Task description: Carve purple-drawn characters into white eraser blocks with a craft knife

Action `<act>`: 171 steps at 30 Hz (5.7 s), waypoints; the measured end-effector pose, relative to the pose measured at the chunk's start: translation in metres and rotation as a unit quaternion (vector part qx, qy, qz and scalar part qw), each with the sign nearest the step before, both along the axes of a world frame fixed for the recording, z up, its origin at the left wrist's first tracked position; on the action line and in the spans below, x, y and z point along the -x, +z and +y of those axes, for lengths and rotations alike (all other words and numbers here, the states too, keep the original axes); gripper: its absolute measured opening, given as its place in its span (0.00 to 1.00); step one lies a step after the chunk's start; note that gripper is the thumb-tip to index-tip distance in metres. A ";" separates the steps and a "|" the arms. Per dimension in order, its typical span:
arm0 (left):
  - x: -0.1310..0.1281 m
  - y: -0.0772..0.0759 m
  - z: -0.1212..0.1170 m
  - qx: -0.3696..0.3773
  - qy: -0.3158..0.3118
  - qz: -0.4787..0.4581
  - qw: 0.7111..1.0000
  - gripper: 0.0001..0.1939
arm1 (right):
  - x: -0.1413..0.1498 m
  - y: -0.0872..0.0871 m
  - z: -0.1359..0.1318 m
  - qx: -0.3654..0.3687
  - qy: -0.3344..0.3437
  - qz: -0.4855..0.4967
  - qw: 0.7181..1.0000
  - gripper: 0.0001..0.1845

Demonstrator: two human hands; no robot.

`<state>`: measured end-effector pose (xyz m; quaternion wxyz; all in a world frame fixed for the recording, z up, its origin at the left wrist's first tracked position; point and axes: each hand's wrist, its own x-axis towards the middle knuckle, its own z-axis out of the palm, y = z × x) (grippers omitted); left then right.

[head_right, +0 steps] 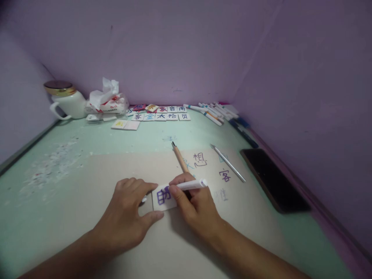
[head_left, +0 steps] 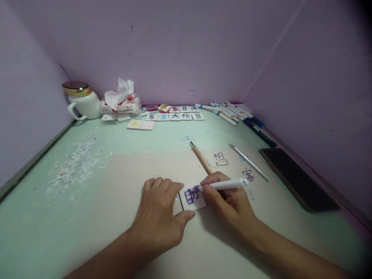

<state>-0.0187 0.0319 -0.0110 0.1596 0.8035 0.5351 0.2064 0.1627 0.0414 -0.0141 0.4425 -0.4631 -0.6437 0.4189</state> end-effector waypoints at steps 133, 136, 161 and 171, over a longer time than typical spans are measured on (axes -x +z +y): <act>-0.001 0.003 0.002 0.016 0.005 -0.006 1.000 0.20 | 0.001 0.000 -0.005 -0.046 0.034 0.019 0.998 0.05; -0.001 0.003 0.002 0.016 0.006 -0.006 1.000 0.19 | 0.000 0.001 -0.006 -0.034 0.038 0.019 0.999 0.04; -0.001 0.004 0.001 0.017 0.006 0.006 1.000 0.18 | -0.002 0.007 -0.010 -0.011 0.031 0.014 0.999 0.07; 0.000 0.003 0.001 0.012 0.003 0.003 1.000 0.19 | -0.003 0.007 -0.010 -0.024 0.034 -0.005 0.999 0.06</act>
